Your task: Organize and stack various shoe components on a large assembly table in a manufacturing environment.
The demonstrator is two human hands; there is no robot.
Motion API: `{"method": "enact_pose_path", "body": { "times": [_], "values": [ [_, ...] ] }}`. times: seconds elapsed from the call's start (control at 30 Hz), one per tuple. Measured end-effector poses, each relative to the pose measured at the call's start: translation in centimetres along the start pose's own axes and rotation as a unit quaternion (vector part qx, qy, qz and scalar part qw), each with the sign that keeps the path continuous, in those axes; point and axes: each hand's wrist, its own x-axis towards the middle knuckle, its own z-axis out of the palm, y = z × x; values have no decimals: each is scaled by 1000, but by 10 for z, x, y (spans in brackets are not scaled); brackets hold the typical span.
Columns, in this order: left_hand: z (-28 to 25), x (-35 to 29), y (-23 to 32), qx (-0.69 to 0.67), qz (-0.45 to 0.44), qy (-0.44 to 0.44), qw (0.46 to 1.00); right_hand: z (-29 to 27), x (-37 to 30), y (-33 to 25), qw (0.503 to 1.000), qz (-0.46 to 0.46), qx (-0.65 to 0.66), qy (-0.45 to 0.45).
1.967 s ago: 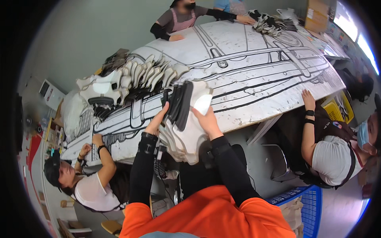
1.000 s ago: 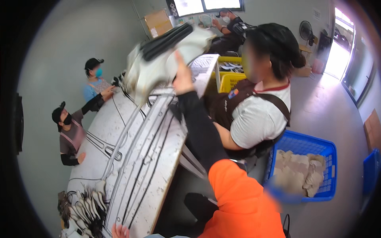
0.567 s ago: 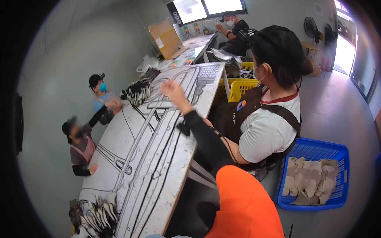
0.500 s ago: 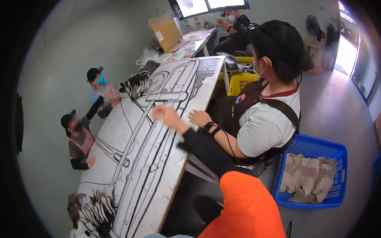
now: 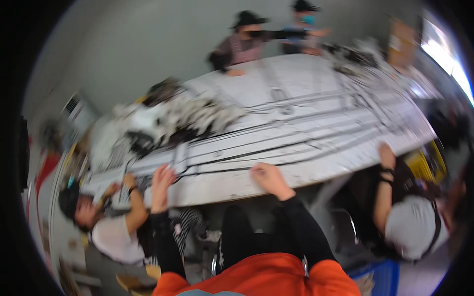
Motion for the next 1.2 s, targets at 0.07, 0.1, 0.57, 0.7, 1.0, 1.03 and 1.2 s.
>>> {"method": "enact_pose_path", "body": {
  "times": [0.07,0.1,0.57,0.7,1.0,1.03,1.2],
  "values": [
    [-42,14,-22,6,44,51,998,27,9,-17,999,12,-11,-30],
    [-51,17,-30,45,56,85,994,39,17,-14,999,5,-8,-54],
    [-125,163,-89,-401,-164,177,884,122,174,-99,998,-47,13,-40],
    [-118,222,-94,-488,-196,202,826,121,147,-88,991,-38,51,-119],
    [-89,243,-54,-510,-105,80,850,36,22,-10,984,138,71,-86],
    [-85,247,-57,-517,-109,65,847,30,11,-5,981,155,99,-64],
    [-169,316,-169,-229,87,183,952,28,-9,-12,972,171,156,-48]
  ]
}}
